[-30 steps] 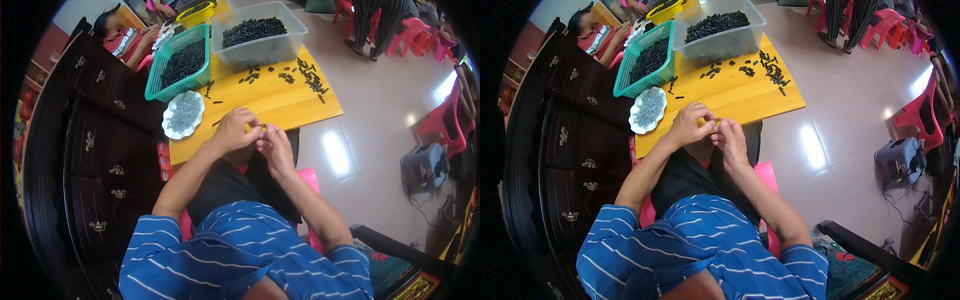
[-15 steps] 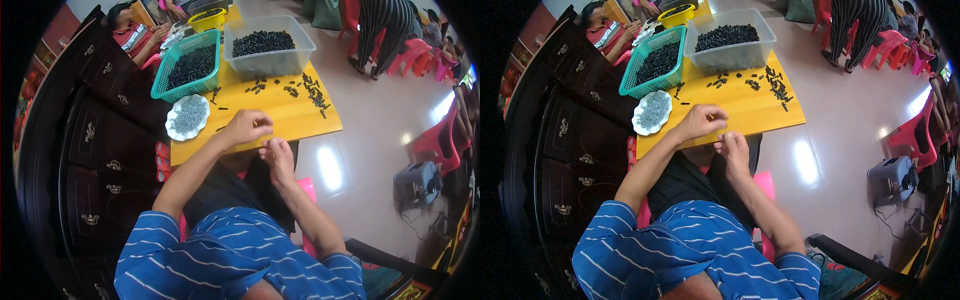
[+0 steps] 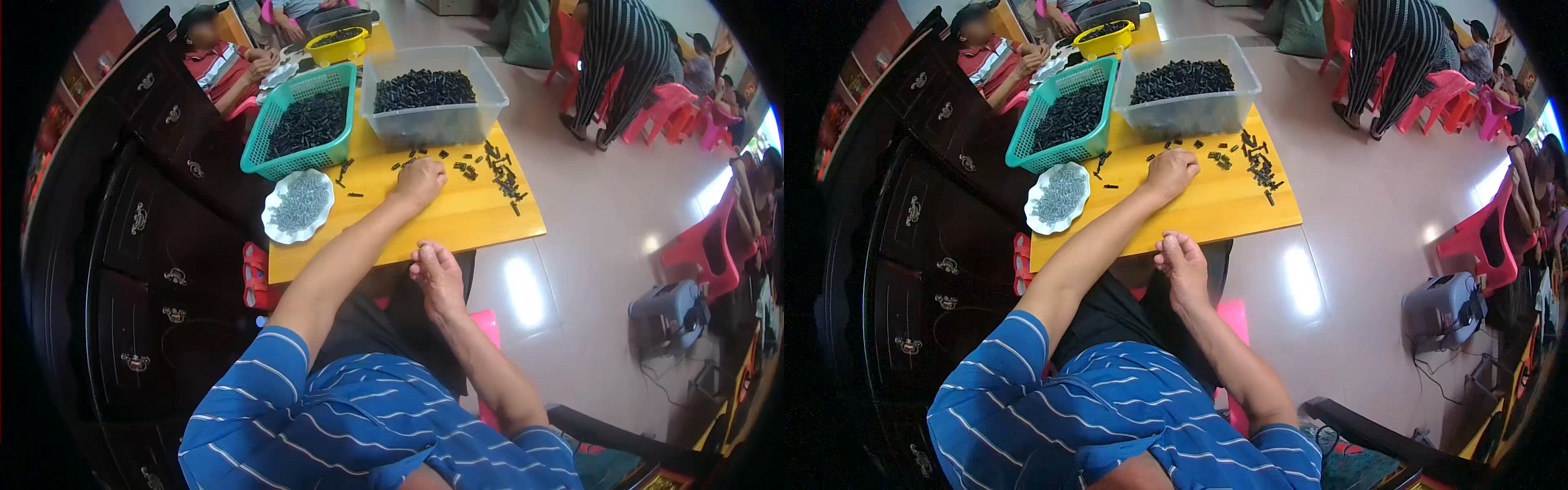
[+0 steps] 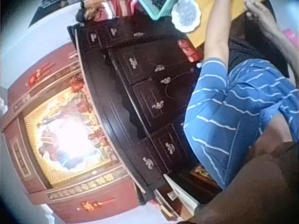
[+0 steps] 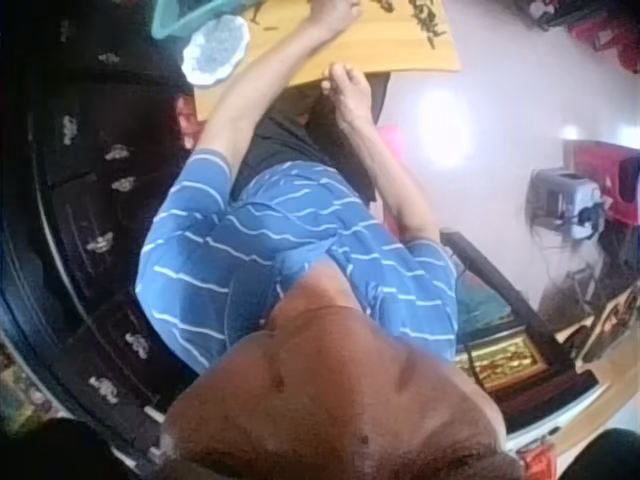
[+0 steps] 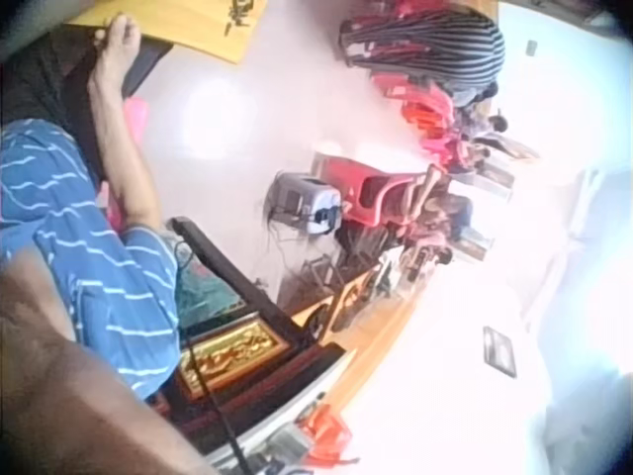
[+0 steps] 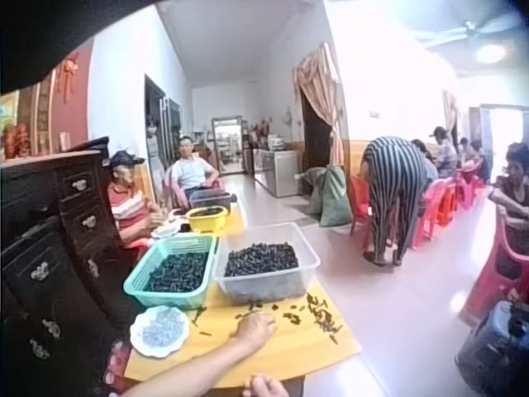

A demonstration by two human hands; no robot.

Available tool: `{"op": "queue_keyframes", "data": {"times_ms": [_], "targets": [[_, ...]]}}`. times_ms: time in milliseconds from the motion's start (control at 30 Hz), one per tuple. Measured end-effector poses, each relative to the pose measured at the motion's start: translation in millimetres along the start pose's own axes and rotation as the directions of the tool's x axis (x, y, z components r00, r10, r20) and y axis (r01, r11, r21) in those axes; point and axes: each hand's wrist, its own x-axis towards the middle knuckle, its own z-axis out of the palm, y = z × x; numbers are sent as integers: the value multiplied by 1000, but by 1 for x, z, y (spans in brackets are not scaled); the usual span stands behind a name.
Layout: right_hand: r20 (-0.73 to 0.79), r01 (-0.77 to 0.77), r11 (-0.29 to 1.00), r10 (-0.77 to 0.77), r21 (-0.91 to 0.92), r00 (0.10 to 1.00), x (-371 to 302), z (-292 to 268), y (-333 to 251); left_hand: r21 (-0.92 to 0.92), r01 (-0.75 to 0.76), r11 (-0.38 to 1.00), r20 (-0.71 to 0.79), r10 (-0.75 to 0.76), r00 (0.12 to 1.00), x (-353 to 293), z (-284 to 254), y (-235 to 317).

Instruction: The person assembles small components by picking up plastic parts and metal pieces from the table, inserting the metal pieces into the plastic parts by hand, and placing the assembled items on the table.

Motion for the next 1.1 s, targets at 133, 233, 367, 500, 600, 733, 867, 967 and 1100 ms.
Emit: {"op": "queue_keyframes", "data": {"times_ms": [133,233,367,500,600,733,867,967,1100], "targets": [[4,4,1000,-4,0,1000,-1,-4,3,21,-49,999,-14,49,999,-14,-3,2],[7,4,1000,-4,17,1000,-1,-5,6,-14,-44,999,-15,44,999,-37,-15,2],[5,4,1000,-4,27,1000,1,-11,6,-367,45,929,3,-48,999,-79,-38,0],[-11,4,1000,-4,-8,1000,1,-9,4,-432,96,897,51,-82,995,-120,-90,11],[-9,-9,998,9,-65,1000,2,-8,5,-405,26,914,42,-10,999,-138,-118,17],[41,68,988,-63,-137,997,-1,-4,8,-341,-105,934,54,130,990,-150,-134,21],[103,113,972,-93,-208,990,-4,-4,10,-303,-168,938,66,197,978,-156,-139,29],[141,157,953,-124,-261,982,-3,-8,13,-235,-179,955,134,215,967,-157,-145,34],[161,116,962,-78,-247,984,-5,-8,10,-301,-166,939,209,235,949,-151,-150,29]]}}
